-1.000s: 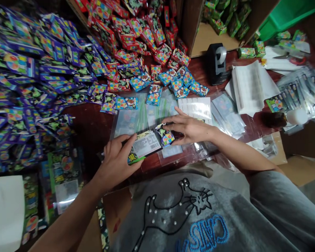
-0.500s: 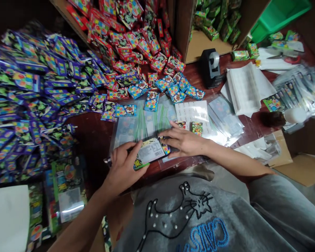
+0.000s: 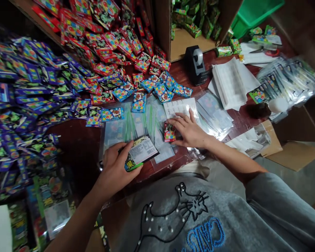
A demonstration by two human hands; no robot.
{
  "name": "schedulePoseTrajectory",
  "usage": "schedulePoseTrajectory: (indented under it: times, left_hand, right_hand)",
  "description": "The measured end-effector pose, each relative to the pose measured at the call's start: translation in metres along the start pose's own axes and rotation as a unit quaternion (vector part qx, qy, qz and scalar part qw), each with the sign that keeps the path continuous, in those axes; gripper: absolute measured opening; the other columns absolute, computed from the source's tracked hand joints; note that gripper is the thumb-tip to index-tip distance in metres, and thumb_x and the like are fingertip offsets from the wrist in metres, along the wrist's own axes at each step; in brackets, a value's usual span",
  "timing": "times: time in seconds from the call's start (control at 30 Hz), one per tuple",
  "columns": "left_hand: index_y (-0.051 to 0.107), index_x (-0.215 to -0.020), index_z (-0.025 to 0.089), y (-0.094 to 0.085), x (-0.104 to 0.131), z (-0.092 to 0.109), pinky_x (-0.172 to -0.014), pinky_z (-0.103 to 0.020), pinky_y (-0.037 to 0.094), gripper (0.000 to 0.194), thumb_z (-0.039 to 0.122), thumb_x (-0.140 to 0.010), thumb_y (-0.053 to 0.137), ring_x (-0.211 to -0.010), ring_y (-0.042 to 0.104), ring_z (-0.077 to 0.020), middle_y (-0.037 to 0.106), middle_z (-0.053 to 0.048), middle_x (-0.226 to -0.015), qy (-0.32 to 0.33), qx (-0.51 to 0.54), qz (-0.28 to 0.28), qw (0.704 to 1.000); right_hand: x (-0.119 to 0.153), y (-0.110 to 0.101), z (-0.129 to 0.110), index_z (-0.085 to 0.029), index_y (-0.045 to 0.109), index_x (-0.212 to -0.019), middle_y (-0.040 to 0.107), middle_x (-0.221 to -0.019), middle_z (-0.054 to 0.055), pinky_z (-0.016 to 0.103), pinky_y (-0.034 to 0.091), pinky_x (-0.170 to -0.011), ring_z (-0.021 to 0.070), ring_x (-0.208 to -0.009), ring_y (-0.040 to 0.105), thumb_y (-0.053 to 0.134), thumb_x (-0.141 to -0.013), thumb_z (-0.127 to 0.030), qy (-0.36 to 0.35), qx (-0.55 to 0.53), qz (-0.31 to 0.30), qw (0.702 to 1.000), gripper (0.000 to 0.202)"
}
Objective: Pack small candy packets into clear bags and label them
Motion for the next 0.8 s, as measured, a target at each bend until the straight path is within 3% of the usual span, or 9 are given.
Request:
schedulePoseTrajectory:
  times: [0.1,0.27,0.43,0.5,0.63,0.8]
  left_hand:
    - [0.046,-0.165,0.030,0.001,-0.003,-0.002,-0.123,-0.061,0.045,0.080,0.041,-0.090,0.072,-0.141,0.056,-0.0404,0.055,-0.017,-0.147,0.000,0.018,-0.020,1.000]
    - [0.043,-0.166,0.029,-0.007,-0.003,0.000,-0.125,-0.055,0.046,0.082,0.045,-0.092,0.073,-0.143,0.055,-0.0362,0.050,-0.015,-0.150,0.029,0.058,-0.045,0.997]
    - [0.045,-0.165,0.030,-0.015,-0.004,-0.003,-0.125,-0.058,0.046,0.081,0.043,-0.091,0.075,-0.140,0.057,-0.0379,0.053,-0.015,-0.146,0.010,0.025,-0.003,1.000]
    - [0.046,-0.164,0.030,-0.017,-0.005,-0.002,-0.123,-0.058,0.047,0.080,0.043,-0.091,0.075,-0.138,0.058,-0.0384,0.054,-0.015,-0.145,0.017,0.027,0.005,0.999]
    - [0.043,-0.166,0.031,-0.019,-0.005,0.005,-0.121,-0.053,0.051,0.082,0.043,-0.092,0.075,-0.138,0.058,-0.0361,0.053,-0.014,-0.147,0.054,0.055,-0.006,0.997]
    - [0.044,-0.166,0.027,-0.013,-0.004,0.018,-0.119,-0.052,0.051,0.085,0.044,-0.090,0.076,-0.139,0.058,-0.0370,0.053,-0.016,-0.146,0.015,0.032,0.010,0.999]
  right_hand:
    - [-0.007,-0.013,0.001,-0.023,0.056,-0.152,0.065,-0.152,0.017,0.075,0.002,-0.135,0.0353,-0.146,0.058,0.082,-0.091,-0.054,-0.086,-0.068,-0.040,0.993,0.073]
    - [-0.019,-0.023,-0.004,-0.022,0.061,-0.146,0.063,-0.156,0.016,0.068,0.007,-0.137,0.0307,-0.146,0.059,0.082,-0.094,-0.043,-0.196,-0.105,-0.103,0.969,0.059]
    - [-0.019,-0.049,-0.003,-0.019,0.059,-0.151,0.062,-0.154,0.018,0.068,0.008,-0.137,0.0307,-0.147,0.057,0.078,-0.099,-0.045,-0.202,-0.102,-0.026,0.974,0.061]
    - [-0.018,-0.054,-0.006,-0.020,0.059,-0.152,0.062,-0.154,0.018,0.067,0.008,-0.137,0.0298,-0.148,0.057,0.077,-0.100,-0.047,-0.209,-0.109,-0.026,0.971,0.061]
    - [-0.020,-0.045,-0.013,-0.021,0.061,-0.151,0.059,-0.159,0.017,0.067,0.011,-0.137,0.0302,-0.149,0.056,0.075,-0.101,-0.044,-0.230,-0.089,-0.076,0.966,0.057]
    - [-0.022,-0.024,-0.019,-0.015,0.061,-0.149,0.060,-0.158,0.019,0.064,0.023,-0.137,0.0297,-0.149,0.055,0.071,-0.105,-0.041,-0.226,-0.053,-0.055,0.971,0.052]
Point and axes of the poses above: each hand's wrist, its own x-axis away from the middle knuckle, its own y-axis out of the palm, z = x × y, the point moved 1 cm from there along -x, towards the middle knuckle
